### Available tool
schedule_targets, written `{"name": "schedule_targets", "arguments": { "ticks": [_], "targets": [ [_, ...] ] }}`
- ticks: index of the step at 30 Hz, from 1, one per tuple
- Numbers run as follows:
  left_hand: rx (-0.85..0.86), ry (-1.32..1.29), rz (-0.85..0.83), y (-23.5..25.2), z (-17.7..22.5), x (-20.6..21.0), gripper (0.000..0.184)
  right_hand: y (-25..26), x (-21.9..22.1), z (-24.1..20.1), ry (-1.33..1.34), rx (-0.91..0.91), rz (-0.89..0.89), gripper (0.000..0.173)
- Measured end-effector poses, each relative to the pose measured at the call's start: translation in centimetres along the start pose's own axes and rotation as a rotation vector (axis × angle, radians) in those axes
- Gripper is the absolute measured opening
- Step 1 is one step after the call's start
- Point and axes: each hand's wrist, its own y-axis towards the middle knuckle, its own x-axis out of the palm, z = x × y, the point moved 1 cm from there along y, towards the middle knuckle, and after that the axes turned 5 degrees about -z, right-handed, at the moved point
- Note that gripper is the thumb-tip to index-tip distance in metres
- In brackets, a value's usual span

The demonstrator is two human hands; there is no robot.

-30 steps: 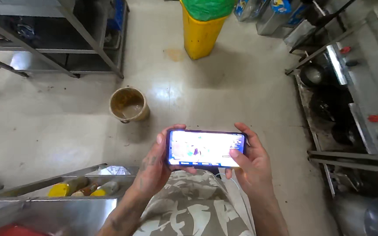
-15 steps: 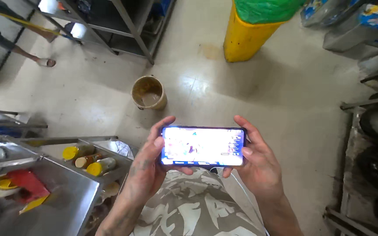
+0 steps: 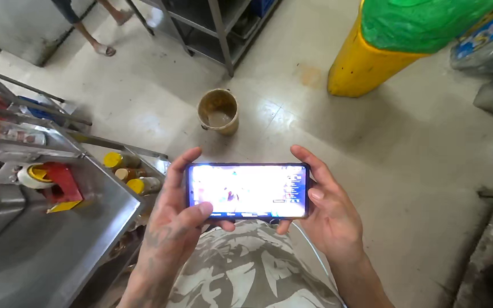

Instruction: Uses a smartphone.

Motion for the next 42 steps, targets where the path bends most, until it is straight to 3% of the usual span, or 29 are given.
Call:
{"name": "schedule_targets", "arguments": {
  "ticks": [6, 15, 20, 25, 32, 37, 42],
  "targets": [
    [0.096, -0.034, -0.006, -4.9, 1.9, -5.3, 0.074, 0.6, 6.3, 3.1, -0.090, -0.020, -0.050, 0.052],
    [0.225, -0.080, -0.017, -15.1, 4.1, -18.0, 0.088, 3.1, 18.9, 11.6, -0.196, 0.052, -0.112, 0.052],
    [0.285, -0.146, 0.121, -20.6, 5.0, -22.7, 0.094, 5.6, 24.7, 15.5, -0.199, 0.129, -0.258, 0.052],
    [0.376, -0.197, 0.251, -24.4, 4.8, -25.6, 0.093, 8.0, 28.8, 18.5, -0.255, 0.230, -0.370, 0.068],
    [0.459, -0.197, 0.449, -26.5, 4.9, -28.1, 0.095, 12.4, 31.9, 22.3, -0.265, 0.360, -0.547, 0.079],
    [0.502, -0.207, 0.539, -26.1, 6.0, -29.6, 0.094, 16.0, 33.2, 24.1, -0.286, 0.441, -0.635, 0.075],
    [0.486, -0.106, 0.609, -23.8, 7.8, -31.0, 0.091, 19.4, 34.2, 25.1, -0.406, 0.407, -0.610, 0.077]
  ]
}}
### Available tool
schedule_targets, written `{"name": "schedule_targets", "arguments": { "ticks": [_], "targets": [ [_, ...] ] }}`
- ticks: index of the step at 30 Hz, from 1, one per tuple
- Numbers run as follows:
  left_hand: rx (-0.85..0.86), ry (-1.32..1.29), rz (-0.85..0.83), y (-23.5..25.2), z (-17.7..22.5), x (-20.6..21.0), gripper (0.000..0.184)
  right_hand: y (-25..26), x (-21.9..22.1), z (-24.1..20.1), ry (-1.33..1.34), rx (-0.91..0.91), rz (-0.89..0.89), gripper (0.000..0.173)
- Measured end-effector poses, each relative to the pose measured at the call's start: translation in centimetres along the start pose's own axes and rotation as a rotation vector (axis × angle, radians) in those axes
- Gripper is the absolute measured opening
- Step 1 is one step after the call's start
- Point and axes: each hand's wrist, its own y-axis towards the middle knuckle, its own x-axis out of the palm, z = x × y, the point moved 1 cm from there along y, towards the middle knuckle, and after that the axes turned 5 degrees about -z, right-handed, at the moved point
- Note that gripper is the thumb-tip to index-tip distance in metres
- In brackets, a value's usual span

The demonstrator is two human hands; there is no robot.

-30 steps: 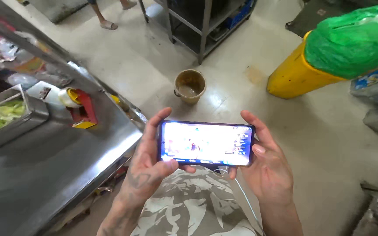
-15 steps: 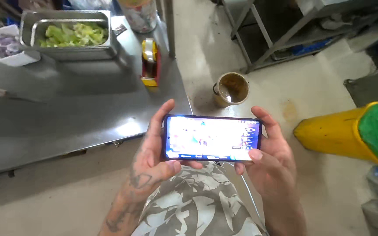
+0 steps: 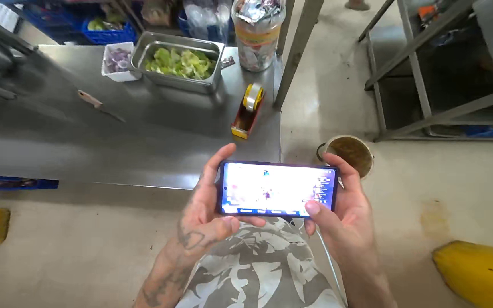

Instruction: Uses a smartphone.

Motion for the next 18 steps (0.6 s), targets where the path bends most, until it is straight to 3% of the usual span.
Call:
{"name": "schedule_targets", "arguments": {
  "ticks": [12, 18],
  "targets": [
    [0.025, 0.052, 0.127, 3.9, 0.4, 0.5, 0.091, 6.2, -1.3, -0.7, -0.156, 0.059, 0.024, 0.077],
    [0.034, -0.033, 0.041, 4.2, 1.2, -2.5, 0.095, 7.2, 0.4, -0.6, -0.026, 0.022, 0.008, 0.065]
  ]
}}
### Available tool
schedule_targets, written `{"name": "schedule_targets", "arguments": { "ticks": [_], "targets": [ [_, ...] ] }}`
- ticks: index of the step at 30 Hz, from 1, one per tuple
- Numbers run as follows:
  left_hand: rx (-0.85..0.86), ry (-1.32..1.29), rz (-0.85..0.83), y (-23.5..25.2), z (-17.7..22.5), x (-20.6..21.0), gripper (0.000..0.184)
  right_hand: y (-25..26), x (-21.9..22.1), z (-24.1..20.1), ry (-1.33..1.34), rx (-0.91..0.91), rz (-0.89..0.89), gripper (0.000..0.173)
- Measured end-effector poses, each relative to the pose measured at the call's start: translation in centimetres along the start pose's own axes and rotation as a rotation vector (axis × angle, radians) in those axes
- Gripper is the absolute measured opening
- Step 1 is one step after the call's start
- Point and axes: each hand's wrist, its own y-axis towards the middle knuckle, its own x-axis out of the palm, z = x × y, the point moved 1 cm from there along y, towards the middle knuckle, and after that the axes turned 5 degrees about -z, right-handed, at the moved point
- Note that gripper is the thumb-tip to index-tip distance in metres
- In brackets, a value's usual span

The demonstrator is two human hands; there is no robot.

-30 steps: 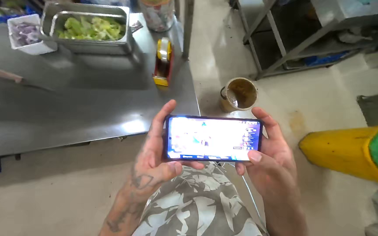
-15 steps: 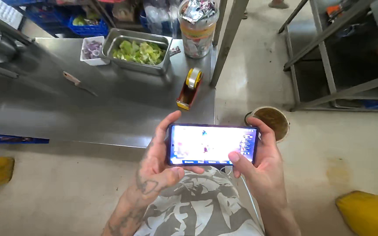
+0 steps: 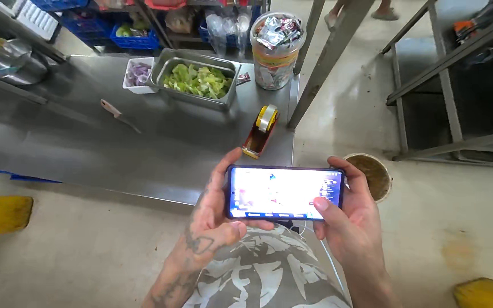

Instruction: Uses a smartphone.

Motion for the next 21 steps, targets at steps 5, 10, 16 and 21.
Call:
{"name": "schedule_targets", "arguments": {
  "ticks": [5, 10, 16, 21],
  "targets": [
    [-0.030, -0.050, -0.063, -0.8, 1.8, -3.9, 0.093, 0.2, 3.7, 0.5, 0.027, -0.019, 0.044, 0.063],
    [-0.049, -0.071, -0.097, -2.3, 4.0, -8.2, 0.087, 0.4, 8.3, 1.7, 0.048, -0.007, 0.084, 0.061],
    [-0.066, -0.082, -0.066, -3.2, 6.2, -11.8, 0.056, 0.4, 12.8, 2.8, 0.050, -0.096, 0.110, 0.064],
    [-0.063, -0.011, -0.019, -3.6, 7.2, -14.2, 0.048, 0.4, 15.6, 3.8, 0.074, -0.131, 0.124, 0.068]
  ]
}}
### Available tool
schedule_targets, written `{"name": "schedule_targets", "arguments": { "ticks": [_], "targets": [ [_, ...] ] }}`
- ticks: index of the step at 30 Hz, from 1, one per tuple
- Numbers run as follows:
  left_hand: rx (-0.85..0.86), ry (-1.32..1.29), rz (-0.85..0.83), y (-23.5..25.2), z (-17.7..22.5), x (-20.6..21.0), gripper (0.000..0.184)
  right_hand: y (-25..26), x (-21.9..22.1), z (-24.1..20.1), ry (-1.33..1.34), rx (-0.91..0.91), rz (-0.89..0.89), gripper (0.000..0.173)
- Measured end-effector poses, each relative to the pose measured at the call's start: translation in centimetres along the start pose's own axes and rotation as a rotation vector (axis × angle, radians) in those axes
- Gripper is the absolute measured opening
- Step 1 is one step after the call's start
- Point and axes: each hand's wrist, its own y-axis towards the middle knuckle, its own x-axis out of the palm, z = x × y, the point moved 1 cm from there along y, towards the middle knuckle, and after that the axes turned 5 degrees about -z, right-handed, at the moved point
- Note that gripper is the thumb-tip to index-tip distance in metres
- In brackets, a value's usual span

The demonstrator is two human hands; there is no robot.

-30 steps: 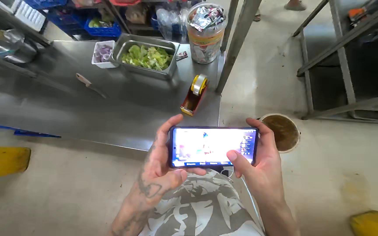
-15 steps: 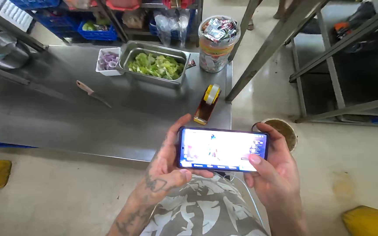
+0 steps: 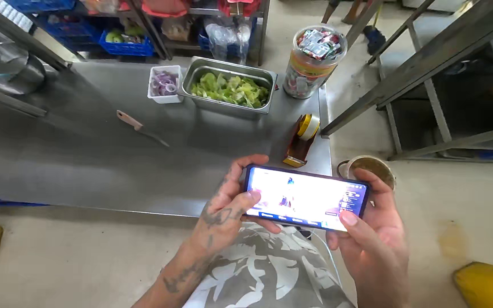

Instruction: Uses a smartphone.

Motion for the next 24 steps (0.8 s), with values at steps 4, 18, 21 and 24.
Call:
{"name": "schedule_targets", "arguments": {
  "ticks": [4, 18, 21, 24],
  "targets": [
    [0.006, -0.023, -0.007, -0.1, 0.5, -1.7, 0.045, 0.2, 1.7, 0.6, 0.019, 0.006, 0.023, 0.069],
    [0.025, 0.012, -0.034, 1.0, 1.5, -4.7, 0.065, 3.2, 3.5, 0.4, -0.020, 0.042, -0.037, 0.072],
    [0.037, -0.016, -0.003, 0.7, 1.1, -4.5, 0.069, 3.2, 3.2, 0.2, -0.010, 0.063, -0.093, 0.075],
    [0.050, -0.042, 0.006, 0.3, 0.7, -4.3, 0.070, 3.1, 2.7, 0.1, -0.009, 0.059, -0.153, 0.076]
  ]
}}
